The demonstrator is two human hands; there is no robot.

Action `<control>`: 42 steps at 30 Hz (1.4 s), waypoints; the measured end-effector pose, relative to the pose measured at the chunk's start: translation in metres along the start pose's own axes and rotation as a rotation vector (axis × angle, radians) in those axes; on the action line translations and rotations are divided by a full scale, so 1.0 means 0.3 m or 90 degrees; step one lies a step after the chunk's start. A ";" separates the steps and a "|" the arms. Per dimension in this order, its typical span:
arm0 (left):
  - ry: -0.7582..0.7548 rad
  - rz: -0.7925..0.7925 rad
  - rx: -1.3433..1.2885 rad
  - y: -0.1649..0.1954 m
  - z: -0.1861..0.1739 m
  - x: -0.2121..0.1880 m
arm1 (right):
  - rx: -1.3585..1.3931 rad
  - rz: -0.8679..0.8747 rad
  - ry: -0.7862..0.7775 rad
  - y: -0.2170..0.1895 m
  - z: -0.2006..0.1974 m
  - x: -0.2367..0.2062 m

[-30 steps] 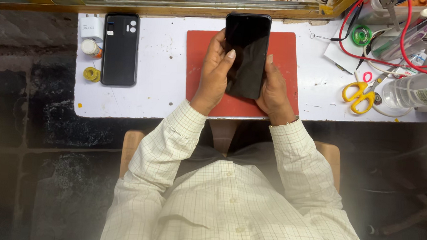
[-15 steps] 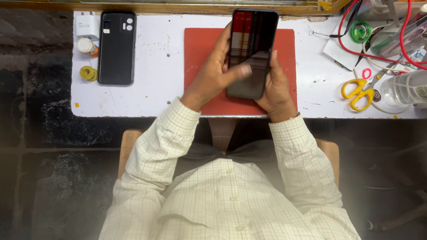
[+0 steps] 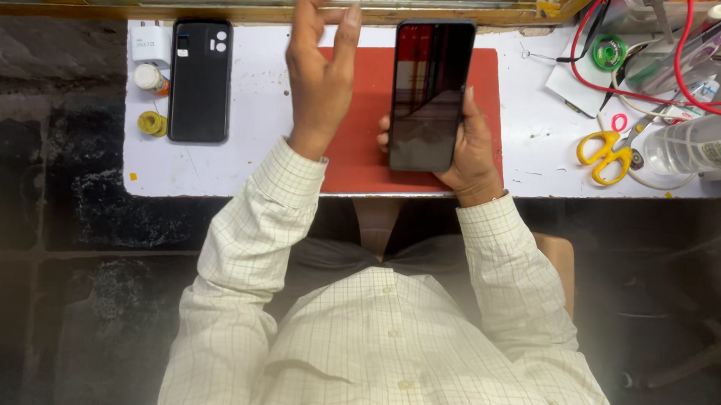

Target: The person works at a repair bench with two smartphones. They pick up one phone, press its power button, turn it over, and pry along its edges with a small opening tool, then hold the phone and apply heat to its back with a heat gun.

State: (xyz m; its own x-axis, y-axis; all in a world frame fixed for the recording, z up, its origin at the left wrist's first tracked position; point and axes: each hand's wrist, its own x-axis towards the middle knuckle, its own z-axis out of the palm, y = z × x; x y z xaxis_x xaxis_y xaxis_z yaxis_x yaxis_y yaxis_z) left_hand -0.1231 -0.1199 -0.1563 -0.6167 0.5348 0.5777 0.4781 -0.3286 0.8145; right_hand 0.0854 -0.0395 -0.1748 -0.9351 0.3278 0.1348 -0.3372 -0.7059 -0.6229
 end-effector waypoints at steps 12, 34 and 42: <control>-0.077 -0.199 -0.101 -0.022 0.001 -0.155 | 0.001 -0.023 0.026 0.005 -0.020 -0.006; -0.071 -0.210 -0.078 -0.031 0.001 -0.169 | -0.021 -0.075 0.025 0.009 -0.027 -0.002; -0.074 -0.220 -0.075 -0.028 0.000 -0.167 | -0.012 -0.084 0.006 0.012 -0.028 0.004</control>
State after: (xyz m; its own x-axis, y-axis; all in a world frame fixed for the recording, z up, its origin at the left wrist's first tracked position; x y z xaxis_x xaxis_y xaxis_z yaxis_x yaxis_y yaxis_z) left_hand -0.0963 -0.1438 -0.1922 -0.6509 0.7119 0.2636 0.1753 -0.1969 0.9646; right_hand 0.0838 -0.0364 -0.1834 -0.8817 0.4230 0.2088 -0.4548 -0.6446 -0.6145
